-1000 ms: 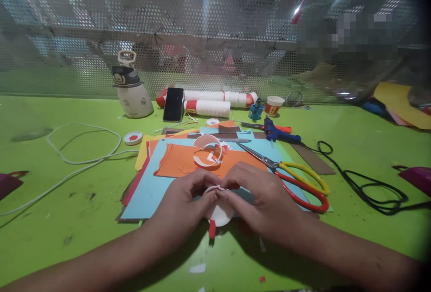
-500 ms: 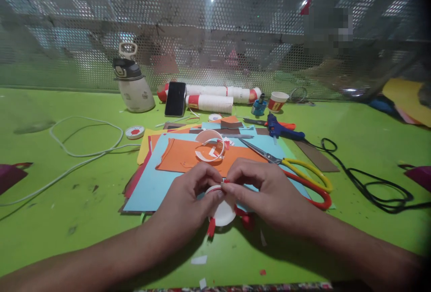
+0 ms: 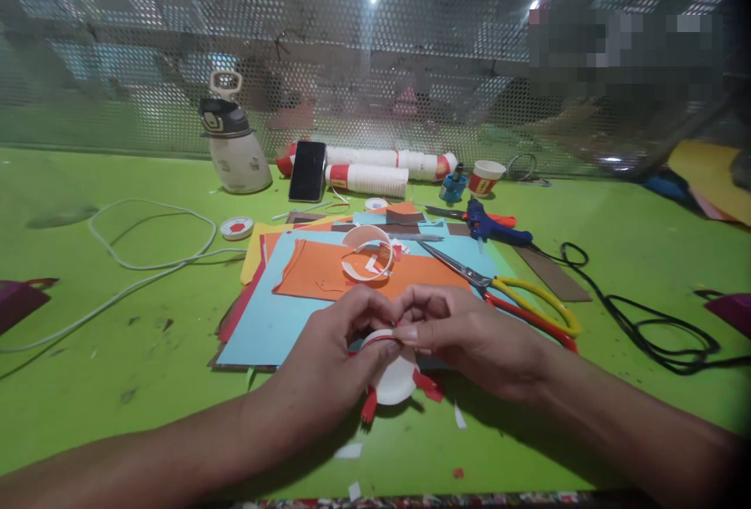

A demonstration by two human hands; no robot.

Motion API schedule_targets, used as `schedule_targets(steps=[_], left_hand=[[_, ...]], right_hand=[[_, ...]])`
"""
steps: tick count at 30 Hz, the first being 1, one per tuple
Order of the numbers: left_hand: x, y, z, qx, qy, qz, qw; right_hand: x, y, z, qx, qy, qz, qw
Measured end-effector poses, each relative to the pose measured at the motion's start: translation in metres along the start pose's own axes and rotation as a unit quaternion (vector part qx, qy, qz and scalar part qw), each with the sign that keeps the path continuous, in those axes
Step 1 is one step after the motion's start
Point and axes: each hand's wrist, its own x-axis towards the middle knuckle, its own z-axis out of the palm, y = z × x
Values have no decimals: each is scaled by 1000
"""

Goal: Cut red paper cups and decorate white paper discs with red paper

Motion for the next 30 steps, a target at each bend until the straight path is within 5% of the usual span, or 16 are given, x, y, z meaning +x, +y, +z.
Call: schedule_targets(steps=[9,17,30], left_hand=[[9,5,-5,-129,19,-80,988],[18,6,-13,-190,86,-104,972],[15,9,-15,-261,94,-90,957]], right_hand=[[2,-3,-11,-48,-5,-74,996],[-1,-9,-12,-290,43,-129,947],[9,0,-4,-219,92,-155,959]])
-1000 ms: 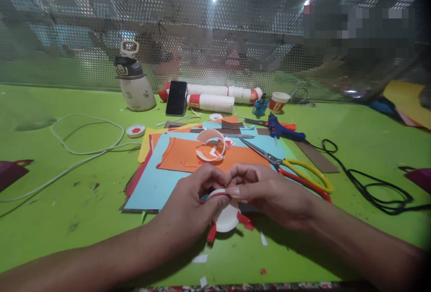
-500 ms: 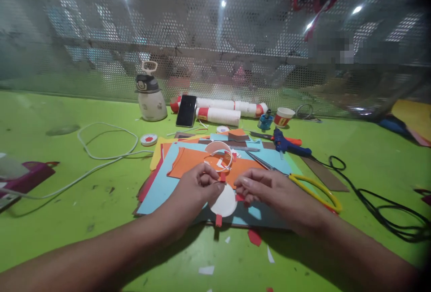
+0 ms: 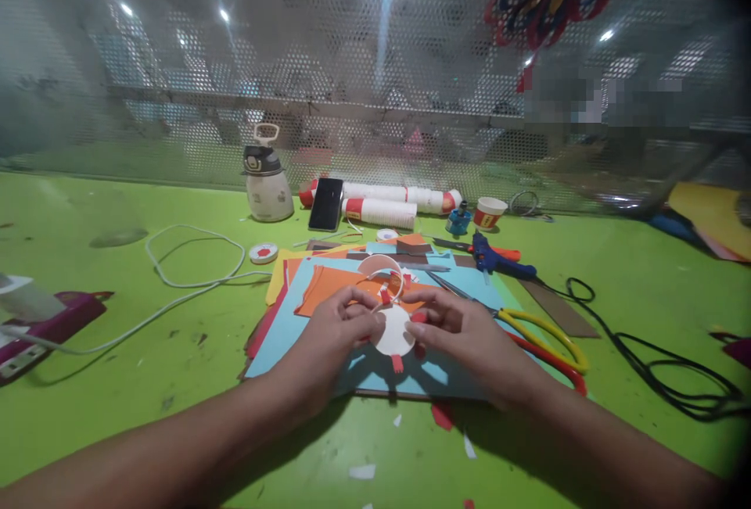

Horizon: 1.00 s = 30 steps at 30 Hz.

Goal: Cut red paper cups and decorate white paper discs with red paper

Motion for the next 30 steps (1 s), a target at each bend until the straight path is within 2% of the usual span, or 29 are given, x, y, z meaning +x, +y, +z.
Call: schedule_targets(steps=[4,10,18,26,30], left_hand=[[2,1,-6,-40,-57,-40,997],[6,0,-11,4,-115,-63,991],[5,5,-9,8,-169,-74,983],[7,3,-7,-37,-161,-45,985],[8,2,-6,-64,-154,-37,985]], right_hand=[[5,-2,-14,4,-9,-4,1000],[8,-8,-30,-13,-70,-6,997],[8,-11,-34,11,-98,3,995],[9,-13,-30,28,-34,-20,999],[4,-15,-27,21,-43,-18,999]])
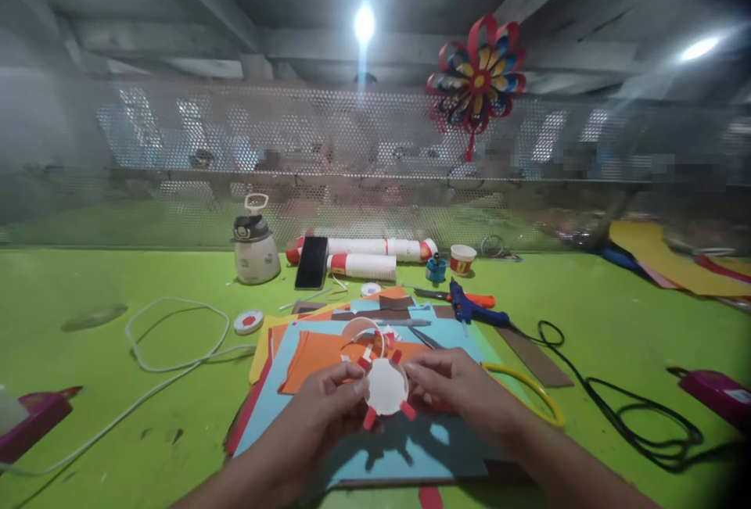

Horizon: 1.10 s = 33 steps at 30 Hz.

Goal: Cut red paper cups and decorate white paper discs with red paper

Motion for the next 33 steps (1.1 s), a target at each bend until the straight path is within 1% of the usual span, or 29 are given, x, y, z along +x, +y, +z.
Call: schedule_targets(steps=[4,10,14,16,19,21,24,26,28,30,33], left_hand=[[3,-4,-1,-6,-14,8,1000],[7,-7,-8,-15,-37,-1,999],[7,-10,-11,-24,-103,-7,994],[8,-12,-12,-38,-122,-17,992],[11,-15,-17,-53,-111,-19,992],[13,-15,-20,-39,-106,-11,994],[14,-12,-23,-6,-130,-5,991],[14,-11,-24,-7,-149,-3,989],[15,-10,-25,-18,-153,1,988],[16,-10,-26,-19,-144,2,989],[17,-10,-29,-10,-124,0,992]], right_hand=[[-3,1,4,18,-14,8,1000],[0,14,5,80,-27,24,996],[1,18,6,91,-54,25,994],[1,17,7,80,-66,28,994],[1,13,8,56,-73,26,995],[2,10,9,41,-75,19,996],[5,7,12,23,-76,17,997],[7,7,14,9,-70,15,997],[10,8,14,-10,-64,9,998],[14,9,13,-32,-52,0,998],[18,8,8,-57,-17,-13,998]])
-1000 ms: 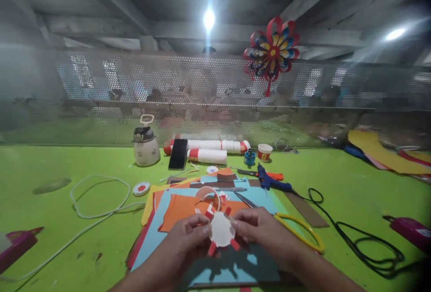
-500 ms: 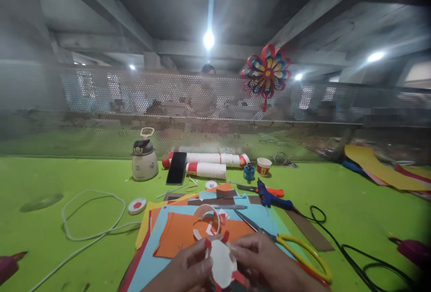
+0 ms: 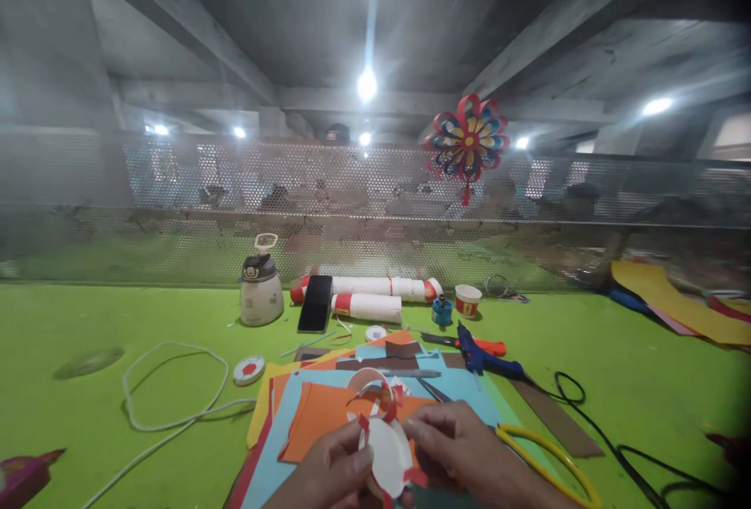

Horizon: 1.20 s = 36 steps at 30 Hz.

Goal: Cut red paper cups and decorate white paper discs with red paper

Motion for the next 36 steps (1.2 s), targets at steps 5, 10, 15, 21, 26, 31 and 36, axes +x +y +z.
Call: schedule_targets(steps=[5,10,15,21,26,31,36], left_hand=[[2,-1,-4,-14,-10,12,1000],[3,-2,-2,-38,3,5,999],[-2,2,13,-84,50,-10,995],[-9,5,26,-119,68,-15,990],[-11,6,25,-147,85,-36,985],[-10,8,24,-153,85,-28,984],[-10,6,22,-153,60,-29,986]], right_hand=[[3,-4,-8,-38,51,-23,998],[0,-6,-13,-73,85,-47,993],[-9,-3,-14,-108,114,-57,986],[-19,1,-9,-240,176,-196,934],[-19,2,-7,-269,175,-241,916],[-18,2,-8,-273,194,-265,904],[-19,7,-7,-267,192,-290,899]])
